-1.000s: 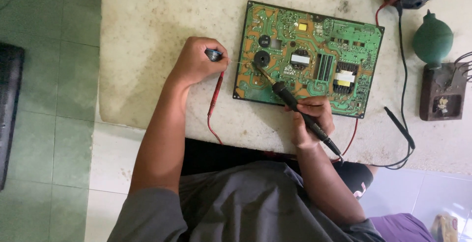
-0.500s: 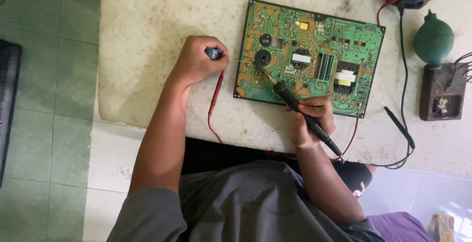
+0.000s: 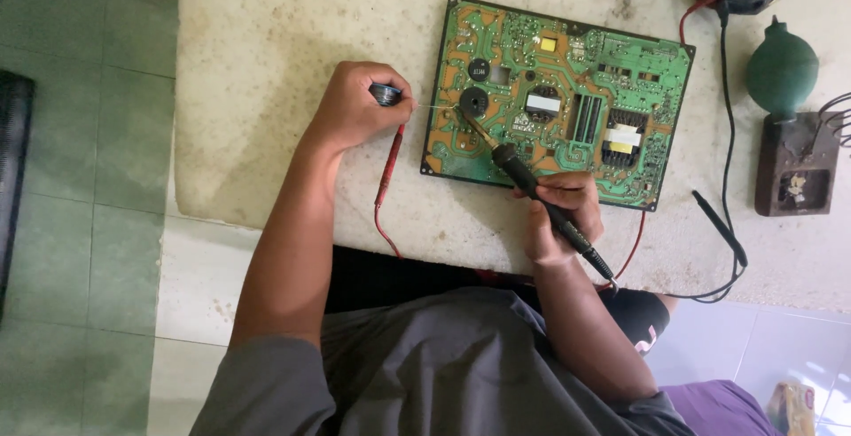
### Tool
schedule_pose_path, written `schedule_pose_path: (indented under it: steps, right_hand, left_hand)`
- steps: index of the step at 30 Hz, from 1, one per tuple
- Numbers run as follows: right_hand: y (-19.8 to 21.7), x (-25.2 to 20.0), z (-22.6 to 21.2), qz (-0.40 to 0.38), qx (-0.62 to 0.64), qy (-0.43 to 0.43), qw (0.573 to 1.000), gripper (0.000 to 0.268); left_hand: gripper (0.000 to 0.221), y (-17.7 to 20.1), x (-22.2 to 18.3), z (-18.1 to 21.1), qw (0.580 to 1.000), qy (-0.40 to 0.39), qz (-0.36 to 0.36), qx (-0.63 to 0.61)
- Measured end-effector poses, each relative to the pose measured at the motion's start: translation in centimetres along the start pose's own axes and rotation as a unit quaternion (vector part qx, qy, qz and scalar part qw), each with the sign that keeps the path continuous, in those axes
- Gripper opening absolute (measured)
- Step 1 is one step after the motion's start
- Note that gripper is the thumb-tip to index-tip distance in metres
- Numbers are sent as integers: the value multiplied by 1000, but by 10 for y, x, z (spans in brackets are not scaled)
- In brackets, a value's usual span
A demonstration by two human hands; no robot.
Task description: A person is seen soldering and testing a circuit board using a soldering iron, a desoldering pump, and multimeter probes.
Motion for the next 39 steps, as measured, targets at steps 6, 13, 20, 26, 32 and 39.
schedule_pose_path:
  steps: [6, 13, 20, 26, 32, 39]
  right_hand:
    - [-5, 3, -1, -6, -7, 4, 1000, 16]
    - [0, 0, 1, -6, -3, -1, 1000, 14]
    - [-2, 1, 1, -8, 2, 4, 1000, 9]
    - [-1, -2, 2, -15, 0, 4, 1000, 10]
    - [-2, 0, 2, -18, 2, 8, 1000, 11]
    - [-3, 3, -1, -16, 2, 15, 1000, 9]
  left_hand:
    - [6, 0, 1, 1, 1000, -1, -8, 6]
    - [5, 0, 1, -1, 1000, -11, -7, 8]
    - [5, 0, 1, 1, 1000, -16, -8, 7]
    - [5, 0, 1, 2, 1000, -12, -9, 0]
    - [5, 0, 0, 2, 1000, -8, -6, -4]
    - [5, 0, 0, 1, 1000, -13, -6, -8]
Point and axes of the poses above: each hand's wrist, its own x-axis towards the middle knuckle, its own y-axis out of the back of the hand, z = x × y, the point moved 8 cm from there along x, towards the middle knuckle, and after that the axes turned 12 degrees about y, right-handed, at the moved point
